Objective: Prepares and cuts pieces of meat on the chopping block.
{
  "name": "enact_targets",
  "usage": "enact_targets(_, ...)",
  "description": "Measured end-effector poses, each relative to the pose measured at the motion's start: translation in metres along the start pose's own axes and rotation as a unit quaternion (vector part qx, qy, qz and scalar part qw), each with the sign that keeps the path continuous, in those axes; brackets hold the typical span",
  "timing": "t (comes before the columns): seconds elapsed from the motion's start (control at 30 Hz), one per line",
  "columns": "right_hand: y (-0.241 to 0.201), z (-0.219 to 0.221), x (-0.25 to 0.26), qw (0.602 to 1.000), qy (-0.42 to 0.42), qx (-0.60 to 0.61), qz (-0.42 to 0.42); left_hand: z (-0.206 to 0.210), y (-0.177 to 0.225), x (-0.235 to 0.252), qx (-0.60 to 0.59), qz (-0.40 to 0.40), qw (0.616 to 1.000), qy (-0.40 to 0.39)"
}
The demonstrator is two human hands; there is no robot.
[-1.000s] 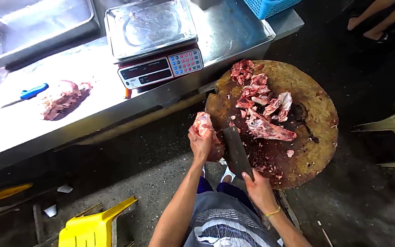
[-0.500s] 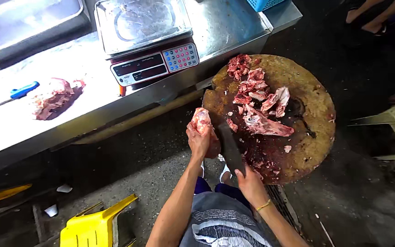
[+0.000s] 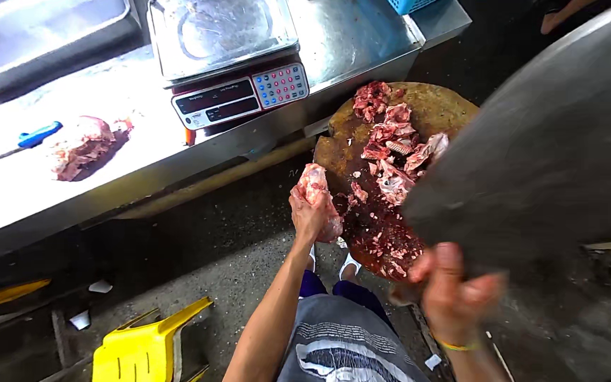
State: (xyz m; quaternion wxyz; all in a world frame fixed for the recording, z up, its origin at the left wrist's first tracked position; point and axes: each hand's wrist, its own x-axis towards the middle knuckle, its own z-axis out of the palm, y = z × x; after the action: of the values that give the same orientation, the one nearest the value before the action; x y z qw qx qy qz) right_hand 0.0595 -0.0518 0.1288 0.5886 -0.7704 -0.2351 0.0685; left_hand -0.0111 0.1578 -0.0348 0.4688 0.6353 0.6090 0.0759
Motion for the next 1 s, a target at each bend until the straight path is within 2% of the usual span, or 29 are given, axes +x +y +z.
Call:
enact_targets(0.03,0.027,0.008,-0.022,0.992,-0.062,-0.082,0.072,0.001,-0.002,0.001,-0.007,0.001,1.0,0.001)
enact_targets(0.07,0.053,0.014,-0.037,0.958,-0.155,-0.17,0.172,0.001,-0.002,0.002,-0.01,0.004,1.0,0.002)
enact_targets(0.1,0.075,0.018,-0.045,0.896,-0.256,-0.224,0.284,0.001,-0.003,0.001,-0.009,0.006,1.0,0.001)
enact_targets(0.13,0.093,0.02,-0.053,0.857,-0.296,-0.233,0.352,0.001,-0.005,-0.002,-0.004,0.008,1.0,-0.005)
enact_targets(0.17,0.101,0.019,-0.051,0.848,-0.3,-0.222,0.377,0.0,-0.001,-0.001,-0.004,0.013,1.0,-0.008)
enact_targets(0.27,0.085,0.002,-0.048,0.883,-0.245,-0.157,0.369,-0.002,-0.008,-0.001,-0.012,0.021,1.0,-0.014)
enact_targets(0.4,0.044,-0.005,-0.029,0.97,-0.111,-0.118,0.184,-0.001,-0.008,0.006,-0.038,0.033,0.999,-0.011)
enact_targets(0.5,0.026,0.005,-0.031,0.987,-0.061,-0.095,0.111,0.0,-0.01,0.007,-0.049,0.034,0.998,-0.009)
enact_targets(0.57,0.037,0.017,-0.04,0.971,-0.105,-0.177,0.125,-0.001,-0.012,0.011,-0.059,0.039,0.997,-0.017)
enact_targets(0.6,0.046,0.023,-0.042,0.944,-0.166,-0.231,0.169,-0.002,-0.014,0.013,-0.074,0.042,0.996,-0.022)
enact_targets(0.67,0.07,0.033,-0.037,0.851,-0.312,-0.302,0.296,-0.004,-0.017,0.014,-0.114,0.046,0.992,-0.036)
enact_targets(0.7,0.083,0.033,-0.039,0.828,-0.335,-0.305,0.331,-0.006,-0.019,0.014,-0.131,0.045,0.989,-0.048)
enact_targets(0.83,0.094,0.02,-0.045,0.842,-0.313,-0.287,0.333,-0.016,-0.032,0.001,-0.121,0.029,0.988,-0.088)
enact_targets(1.0,0.087,0.017,-0.049,0.877,-0.275,-0.282,0.275,-0.008,-0.041,-0.022,-0.169,0.0,0.985,-0.022)
